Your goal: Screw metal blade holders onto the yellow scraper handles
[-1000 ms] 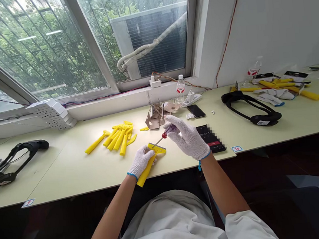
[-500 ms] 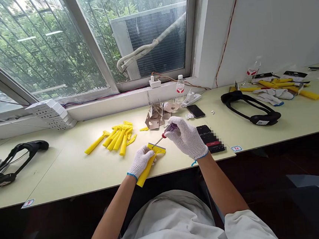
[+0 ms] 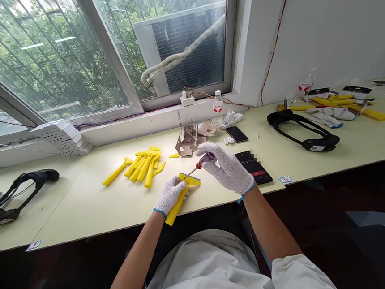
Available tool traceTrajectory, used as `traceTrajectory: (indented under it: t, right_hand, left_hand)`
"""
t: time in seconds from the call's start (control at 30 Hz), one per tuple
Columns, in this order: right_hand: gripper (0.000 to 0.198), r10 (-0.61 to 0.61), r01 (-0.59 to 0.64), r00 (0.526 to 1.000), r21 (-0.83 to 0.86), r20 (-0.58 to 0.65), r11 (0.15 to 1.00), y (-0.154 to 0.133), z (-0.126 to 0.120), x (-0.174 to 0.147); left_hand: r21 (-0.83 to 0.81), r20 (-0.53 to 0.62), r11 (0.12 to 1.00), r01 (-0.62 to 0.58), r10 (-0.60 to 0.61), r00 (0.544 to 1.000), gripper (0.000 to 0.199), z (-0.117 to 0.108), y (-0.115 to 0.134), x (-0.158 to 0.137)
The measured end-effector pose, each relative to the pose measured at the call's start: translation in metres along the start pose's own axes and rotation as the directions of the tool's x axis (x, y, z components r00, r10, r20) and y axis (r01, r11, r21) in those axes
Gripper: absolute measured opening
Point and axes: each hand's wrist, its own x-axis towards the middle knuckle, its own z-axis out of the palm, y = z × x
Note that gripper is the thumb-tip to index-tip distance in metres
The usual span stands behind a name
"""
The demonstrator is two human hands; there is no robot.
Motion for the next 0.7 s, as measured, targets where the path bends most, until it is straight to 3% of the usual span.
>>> traceTrajectory:
  t: [0.1, 0.37, 0.57, 0.7]
  right_hand:
    - [0.03, 0.026, -0.031, 0.999, 0.129, 0.042, 0.991, -0.002, -0.002, 0.001]
    - [0.02, 0.154, -0.147, 0.982, 0.068, -0.112, 0.987, 0.005, 0.01, -0.001]
    - [0.028, 0.33, -0.33, 0.91, 0.044, -0.251, 0.943, 0.003, 0.018, 0.001]
    - [0.03, 0.375, -0.395, 0.869, 0.005, -0.324, 0.919, 0.0, 0.023, 0.003]
  left_hand:
    - [0.001, -0.001, 1.0, 0.003, -0.003, 1.0, 0.014, 0.0, 0.0, 0.001]
    - [0.025, 0.008, 1.0, -0.001, 0.001, 1.0, 0.015, -0.002, -0.003, 0.003]
    - [0.033, 0.013, 0.999, -0.013, 0.013, 1.0, 0.014, -0.002, -0.003, 0.003]
    - [0.037, 0.005, 0.999, 0.003, -0.003, 1.0, 0.013, -0.001, 0.0, 0.002]
